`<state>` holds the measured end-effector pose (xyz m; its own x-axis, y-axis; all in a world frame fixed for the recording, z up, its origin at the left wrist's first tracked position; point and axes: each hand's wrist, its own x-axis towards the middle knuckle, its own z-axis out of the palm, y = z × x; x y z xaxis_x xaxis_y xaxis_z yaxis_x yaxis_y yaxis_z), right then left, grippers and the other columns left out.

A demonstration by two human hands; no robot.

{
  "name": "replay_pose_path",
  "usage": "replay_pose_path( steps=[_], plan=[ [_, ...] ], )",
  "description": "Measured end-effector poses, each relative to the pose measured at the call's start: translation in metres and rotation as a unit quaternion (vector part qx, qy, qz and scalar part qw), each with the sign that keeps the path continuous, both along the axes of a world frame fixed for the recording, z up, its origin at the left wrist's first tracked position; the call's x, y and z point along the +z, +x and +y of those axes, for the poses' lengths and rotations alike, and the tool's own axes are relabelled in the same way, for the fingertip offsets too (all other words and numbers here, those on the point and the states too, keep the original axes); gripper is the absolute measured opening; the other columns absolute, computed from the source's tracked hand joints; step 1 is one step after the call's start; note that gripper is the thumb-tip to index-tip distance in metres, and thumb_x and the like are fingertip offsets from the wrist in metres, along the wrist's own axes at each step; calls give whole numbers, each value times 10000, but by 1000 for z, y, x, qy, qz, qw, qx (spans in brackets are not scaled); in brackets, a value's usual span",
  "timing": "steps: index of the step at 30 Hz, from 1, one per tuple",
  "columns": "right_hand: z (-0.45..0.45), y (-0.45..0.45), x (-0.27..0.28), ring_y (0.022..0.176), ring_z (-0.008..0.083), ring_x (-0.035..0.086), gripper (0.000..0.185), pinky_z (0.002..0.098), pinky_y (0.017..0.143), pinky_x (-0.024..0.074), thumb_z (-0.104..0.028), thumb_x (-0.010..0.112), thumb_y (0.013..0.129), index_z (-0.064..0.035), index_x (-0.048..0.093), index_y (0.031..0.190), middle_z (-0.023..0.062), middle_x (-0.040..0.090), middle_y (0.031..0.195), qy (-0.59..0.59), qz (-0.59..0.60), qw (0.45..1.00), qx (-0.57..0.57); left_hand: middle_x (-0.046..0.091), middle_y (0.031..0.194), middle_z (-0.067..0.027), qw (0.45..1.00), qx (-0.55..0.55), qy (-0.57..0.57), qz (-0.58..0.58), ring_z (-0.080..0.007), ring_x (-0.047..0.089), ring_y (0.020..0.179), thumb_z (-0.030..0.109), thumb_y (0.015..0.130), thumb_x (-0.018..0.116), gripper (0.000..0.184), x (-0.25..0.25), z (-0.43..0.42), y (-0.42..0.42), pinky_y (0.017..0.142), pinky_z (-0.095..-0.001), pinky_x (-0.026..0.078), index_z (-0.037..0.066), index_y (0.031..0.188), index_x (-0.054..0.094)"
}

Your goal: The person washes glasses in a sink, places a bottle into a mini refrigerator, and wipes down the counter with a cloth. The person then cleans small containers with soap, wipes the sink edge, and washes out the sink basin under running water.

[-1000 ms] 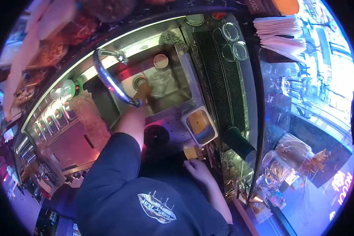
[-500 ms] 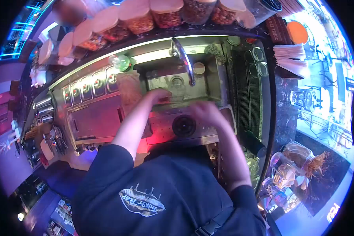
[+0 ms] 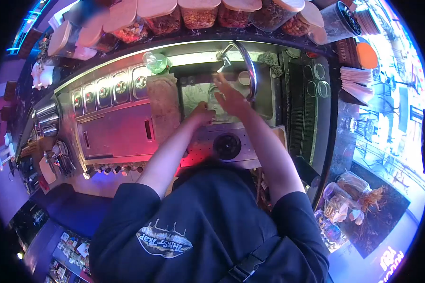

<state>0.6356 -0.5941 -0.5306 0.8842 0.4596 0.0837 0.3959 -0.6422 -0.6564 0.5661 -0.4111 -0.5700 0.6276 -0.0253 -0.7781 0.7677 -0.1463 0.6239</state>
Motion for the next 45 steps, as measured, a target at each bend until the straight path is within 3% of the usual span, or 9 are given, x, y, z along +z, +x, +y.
replay_pose_path(
  steps=[6,9,11,17,22,26,31,37,45],
  plan=[
    [-27,-43,-3,1029,374,717,395,489,865,552,-315,519,1028,-108,659,1334,162,663,1424,-261,138,954,51,673,885,-128,997,-61,31,18,-231,627,568,232,905,656,465,-14,-16,20,479,-327,509,-16,1287,563],
    [-29,-43,4,921,380,714,308,495,788,536,-311,540,1018,-120,706,1193,134,751,1188,-215,-53,975,20,685,937,-134,997,-70,-13,-2,-226,618,574,253,932,633,498,-34,-29,27,477,-324,504,-20,1341,555],
    [-30,-40,8,909,371,716,332,474,791,543,-377,583,1019,-149,735,1208,137,771,1076,-179,255,948,61,697,990,-139,996,-72,-57,-17,-221,608,580,273,959,611,532,-47,-37,28,474,-321,499,-25,1395,548],
    [-48,-46,13,885,330,733,361,437,775,561,-409,600,1024,-132,742,1207,139,771,1018,-106,124,985,59,690,893,-90,983,-85,-148,72,-205,644,683,341,1014,602,490,-52,-50,41,551,-335,499,31,1392,569],
    [-37,-27,-2,879,240,745,452,395,754,580,-485,636,1035,-114,732,1274,121,776,1033,-19,369,927,-65,707,926,-75,962,150,-211,86,-187,652,789,473,1007,577,499,13,-68,50,663,-355,497,56,1259,685],
    [-29,-44,-32,871,195,729,440,356,731,594,-471,645,1052,-72,721,1223,105,772,1001,442,506,690,-268,720,954,-76,948,247,-122,-157,-179,639,845,663,935,593,638,-29,-102,34,740,-362,484,76,1130,750],
    [-30,-62,-50,919,197,707,425,322,756,584,-465,577,1090,-85,715,1221,105,730,1021,596,504,579,-235,687,977,-152,990,99,-96,-8,-209,611,740,778,901,586,775,-75,-65,41,630,-343,477,35,1055,742],
    [-43,-63,-87,932,192,696,347,343,763,599,-385,531,1109,-75,662,1195,95,681,1022,525,560,574,-286,700,904,-138,991,29,-64,110,-232,629,723,808,831,639,814,-44,-30,56,652,-385,509,20,1016,723],
    [-16,-61,-80,804,194,656,443,346,720,574,-433,581,1087,-95,518,1365,102,675,1051,563,461,638,-251,618,715,-114,871,-193,347,-290,-304,598,643,700,845,716,629,31,-52,38,583,-458,448,79,776,652]
  ],
)
